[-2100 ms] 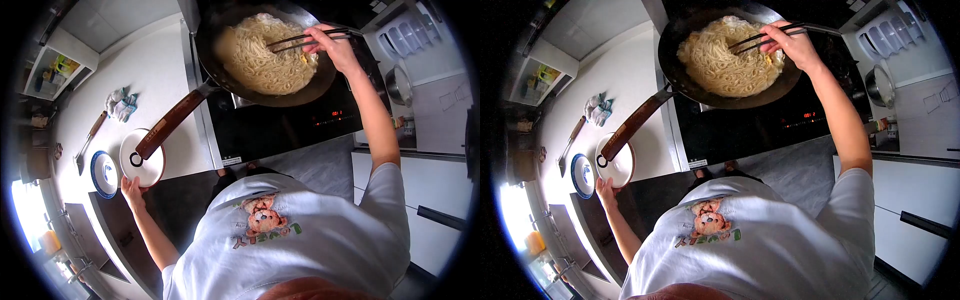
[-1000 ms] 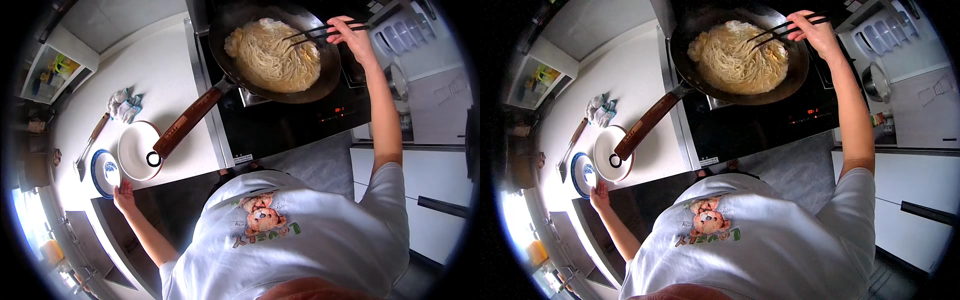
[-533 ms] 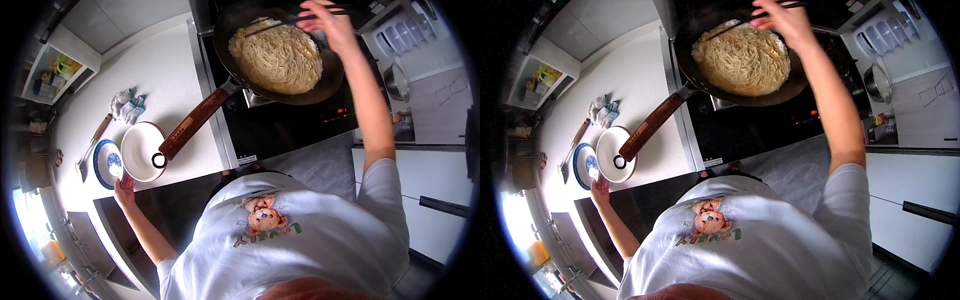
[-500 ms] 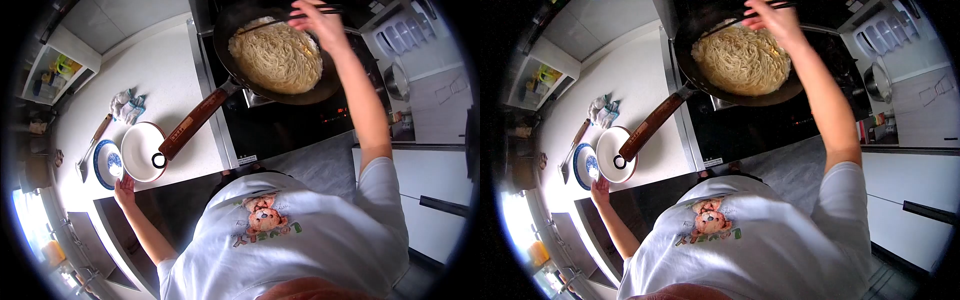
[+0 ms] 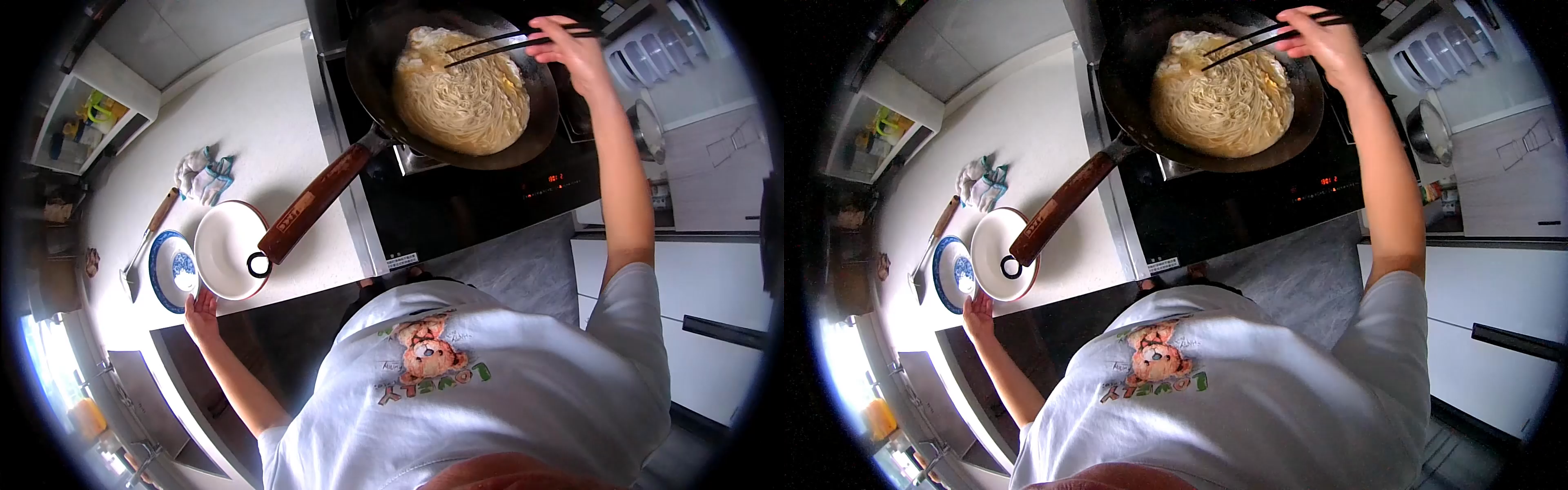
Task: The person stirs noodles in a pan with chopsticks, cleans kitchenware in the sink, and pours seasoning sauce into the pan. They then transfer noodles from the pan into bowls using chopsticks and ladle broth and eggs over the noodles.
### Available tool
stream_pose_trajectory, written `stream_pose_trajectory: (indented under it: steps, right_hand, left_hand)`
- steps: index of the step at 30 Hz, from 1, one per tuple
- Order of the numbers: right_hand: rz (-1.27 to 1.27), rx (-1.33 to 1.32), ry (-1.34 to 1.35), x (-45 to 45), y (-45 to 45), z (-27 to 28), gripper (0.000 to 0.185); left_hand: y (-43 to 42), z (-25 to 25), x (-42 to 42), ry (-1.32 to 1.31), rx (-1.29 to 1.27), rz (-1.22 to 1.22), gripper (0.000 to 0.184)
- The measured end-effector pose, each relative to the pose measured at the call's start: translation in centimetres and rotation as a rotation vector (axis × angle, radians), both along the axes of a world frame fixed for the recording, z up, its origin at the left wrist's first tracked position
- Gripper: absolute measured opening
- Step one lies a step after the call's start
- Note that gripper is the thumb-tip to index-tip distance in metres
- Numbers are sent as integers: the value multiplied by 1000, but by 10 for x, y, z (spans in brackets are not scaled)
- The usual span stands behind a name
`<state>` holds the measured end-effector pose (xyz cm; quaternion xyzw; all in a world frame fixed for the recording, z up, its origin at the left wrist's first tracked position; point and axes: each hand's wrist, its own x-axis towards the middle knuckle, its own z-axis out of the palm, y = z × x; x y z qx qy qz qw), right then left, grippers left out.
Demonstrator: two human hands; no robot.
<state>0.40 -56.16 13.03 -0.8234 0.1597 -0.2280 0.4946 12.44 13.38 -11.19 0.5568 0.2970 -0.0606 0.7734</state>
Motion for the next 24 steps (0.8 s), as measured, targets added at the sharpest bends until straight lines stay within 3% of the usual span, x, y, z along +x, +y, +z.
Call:
stream_pose_trajectory:
  steps: [2,3,6,11,14,17,24]
  right_hand:
    - [93,45,-39,-18,2,5,27]
    - [155,111,66,-23,13,5,26]
    - [223,-10,126,-19,22,-24,26]
    - [26,-283,-60,-9,-15,-33,26]
    - [41,-95,-7,-6,-10,-50,26]
    - [153,79,80,-18,9,-31,27]
    - [-128,-45,214,-70,-16,16,28]
  left_hand:
    - [9,-8,1,-12,-22,-20,28]
    - [10,-8,1,-7,-16,-20,28]
    - [12,-10,6,5,-6,-31,28]
    - [20,-16,10,22,-5,-33,28]
    - [9,-7,7,8,-5,-18,27]
    - [15,-12,8,5,-9,-32,27]
    - [19,-17,11,-21,-44,-48,25]
